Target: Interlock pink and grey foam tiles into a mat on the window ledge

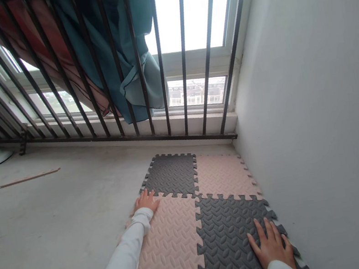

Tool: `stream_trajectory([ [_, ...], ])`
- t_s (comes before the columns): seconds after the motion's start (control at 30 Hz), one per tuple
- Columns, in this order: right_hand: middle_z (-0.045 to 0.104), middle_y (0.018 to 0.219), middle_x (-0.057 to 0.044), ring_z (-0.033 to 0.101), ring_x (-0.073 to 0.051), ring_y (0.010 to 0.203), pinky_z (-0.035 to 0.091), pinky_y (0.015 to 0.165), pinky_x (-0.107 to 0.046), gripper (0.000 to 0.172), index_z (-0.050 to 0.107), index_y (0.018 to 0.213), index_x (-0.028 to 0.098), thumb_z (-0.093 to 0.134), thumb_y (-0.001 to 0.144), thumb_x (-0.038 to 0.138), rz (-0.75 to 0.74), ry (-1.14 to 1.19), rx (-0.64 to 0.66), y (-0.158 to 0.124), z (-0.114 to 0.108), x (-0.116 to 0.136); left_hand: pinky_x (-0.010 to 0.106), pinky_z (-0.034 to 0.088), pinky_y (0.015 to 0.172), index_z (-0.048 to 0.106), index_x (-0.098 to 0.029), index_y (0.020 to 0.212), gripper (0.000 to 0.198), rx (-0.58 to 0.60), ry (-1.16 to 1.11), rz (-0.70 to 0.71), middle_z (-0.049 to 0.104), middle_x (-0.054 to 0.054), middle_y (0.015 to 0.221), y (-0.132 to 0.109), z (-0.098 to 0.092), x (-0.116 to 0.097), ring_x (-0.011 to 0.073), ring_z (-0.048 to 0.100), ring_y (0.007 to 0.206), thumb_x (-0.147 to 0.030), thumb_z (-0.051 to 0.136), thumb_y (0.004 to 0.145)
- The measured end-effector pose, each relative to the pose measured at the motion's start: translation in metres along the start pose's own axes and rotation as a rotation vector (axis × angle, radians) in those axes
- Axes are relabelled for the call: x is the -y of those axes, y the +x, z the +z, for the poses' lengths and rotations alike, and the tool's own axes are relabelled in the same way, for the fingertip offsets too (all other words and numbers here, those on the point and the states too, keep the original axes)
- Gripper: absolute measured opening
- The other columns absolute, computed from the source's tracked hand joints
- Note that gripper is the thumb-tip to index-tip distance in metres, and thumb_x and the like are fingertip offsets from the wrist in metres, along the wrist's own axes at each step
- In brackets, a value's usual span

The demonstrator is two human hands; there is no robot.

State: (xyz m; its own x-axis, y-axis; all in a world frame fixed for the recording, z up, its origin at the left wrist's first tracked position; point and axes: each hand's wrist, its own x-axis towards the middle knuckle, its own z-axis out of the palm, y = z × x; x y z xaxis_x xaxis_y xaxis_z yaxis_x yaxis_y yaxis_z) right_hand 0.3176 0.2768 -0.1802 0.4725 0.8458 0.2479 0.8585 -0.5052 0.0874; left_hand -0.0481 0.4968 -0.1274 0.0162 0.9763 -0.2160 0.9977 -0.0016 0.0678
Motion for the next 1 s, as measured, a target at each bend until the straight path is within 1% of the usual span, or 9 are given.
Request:
stream_trajectory([
  [0.13,0.037,0.131,-0.008,0.029,-0.023,0.12,0.022,0.095,-0.045,0.058,0.044,0.118,0.025,0.031,0.071,0.055,0.019,-0.003,0.018,-0.001,-0.003,-0.004,0.041,0.01,0.103,0.015,-0.022,0.132,0.066,0.065,0.053,0.082,0.004,0.004,0.142,-0.003,-0.002,0.01,0.0163,0.006,0.129,-0.053,0.026,0.074],
  [0.23,0.041,0.127,-0.01,0.036,-0.024,0.115,0.025,0.093,-0.047,0.055,0.046,0.117,0.021,0.026,0.075,0.051,0.019,0.075,0.01,0.02,-0.014,0.014,0.043,0.008,0.102,0.014,-0.021,0.132,0.07,0.044,0.083,0.085,0.002,0.005,0.142,-0.003,0.004,0.013,0.0174,0.005,0.129,-0.055,0.027,0.073],
  [0.3,0.039,0.129,-0.011,0.036,-0.021,0.116,0.025,0.096,-0.039,0.055,0.042,0.121,0.015,0.023,0.078,0.045,-0.107,0.175,0.007,0.047,-0.028,0.045,0.043,0.008,0.102,0.016,-0.021,0.132,0.07,0.026,0.069,0.087,0.003,0.006,0.142,-0.001,0.009,0.013,0.0179,0.006,0.129,-0.056,0.027,0.072],
  [0.4,0.029,0.135,-0.01,0.026,-0.019,0.123,0.023,0.099,-0.032,0.057,0.033,0.127,0.011,0.026,0.079,0.042,-0.316,0.253,0.111,0.094,-0.048,0.114,0.043,0.008,0.102,0.018,-0.022,0.131,0.069,0.0,0.045,0.086,0.005,0.006,0.141,0.003,0.014,0.013,0.0186,0.007,0.129,-0.055,0.03,0.072],
  [0.5,0.016,0.14,-0.008,0.016,-0.02,0.127,0.02,0.101,-0.037,0.061,0.021,0.131,0.012,0.028,0.079,0.042,-0.306,0.238,0.291,0.131,-0.055,0.181,0.044,0.008,0.102,0.019,-0.023,0.131,0.07,-0.003,0.031,0.078,0.007,0.006,0.141,0.004,0.015,0.013,0.0193,0.008,0.129,-0.055,0.033,0.07],
  [0.6,0.01,0.141,-0.007,0.01,-0.019,0.128,0.016,0.101,-0.042,0.063,0.015,0.133,0.012,0.026,0.08,0.045,-0.324,0.249,0.384,0.157,-0.049,0.219,0.043,0.008,0.102,0.019,-0.024,0.131,0.072,0.012,0.014,0.078,0.007,0.005,0.141,0.004,0.014,0.013,0.0192,0.008,0.129,-0.056,0.035,0.068],
  [0.67,0.008,0.141,-0.008,0.008,-0.019,0.128,0.013,0.102,-0.043,0.065,0.013,0.133,0.01,0.024,0.08,0.047,-0.332,0.255,0.384,0.173,-0.043,0.23,0.043,0.007,0.102,0.018,-0.024,0.131,0.073,0.018,0.011,0.074,0.006,0.004,0.141,0.004,0.015,0.014,0.0188,0.007,0.129,-0.057,0.035,0.068],
  [0.8,0.007,0.141,-0.009,0.006,-0.019,0.128,0.009,0.102,-0.044,0.068,0.012,0.132,0.008,0.017,0.08,0.051,-0.286,0.277,0.348,0.201,-0.029,0.234,0.043,0.008,0.102,0.019,-0.025,0.131,0.072,-0.015,0.009,0.079,0.007,0.004,0.141,0.004,0.019,0.015,0.0196,0.008,0.129,-0.057,0.034,0.068],
  [1.0,0.011,0.14,-0.012,0.005,-0.021,0.128,-0.001,0.101,-0.044,0.075,0.011,0.132,0.005,0.012,0.078,0.057,-0.304,0.259,0.254,0.21,-0.003,0.234,0.044,0.008,0.102,0.021,-0.024,0.131,0.072,-0.081,0.043,0.105,0.01,0.005,0.141,0.001,0.023,0.018,0.0214,0.01,0.129,-0.059,0.034,0.069],
])
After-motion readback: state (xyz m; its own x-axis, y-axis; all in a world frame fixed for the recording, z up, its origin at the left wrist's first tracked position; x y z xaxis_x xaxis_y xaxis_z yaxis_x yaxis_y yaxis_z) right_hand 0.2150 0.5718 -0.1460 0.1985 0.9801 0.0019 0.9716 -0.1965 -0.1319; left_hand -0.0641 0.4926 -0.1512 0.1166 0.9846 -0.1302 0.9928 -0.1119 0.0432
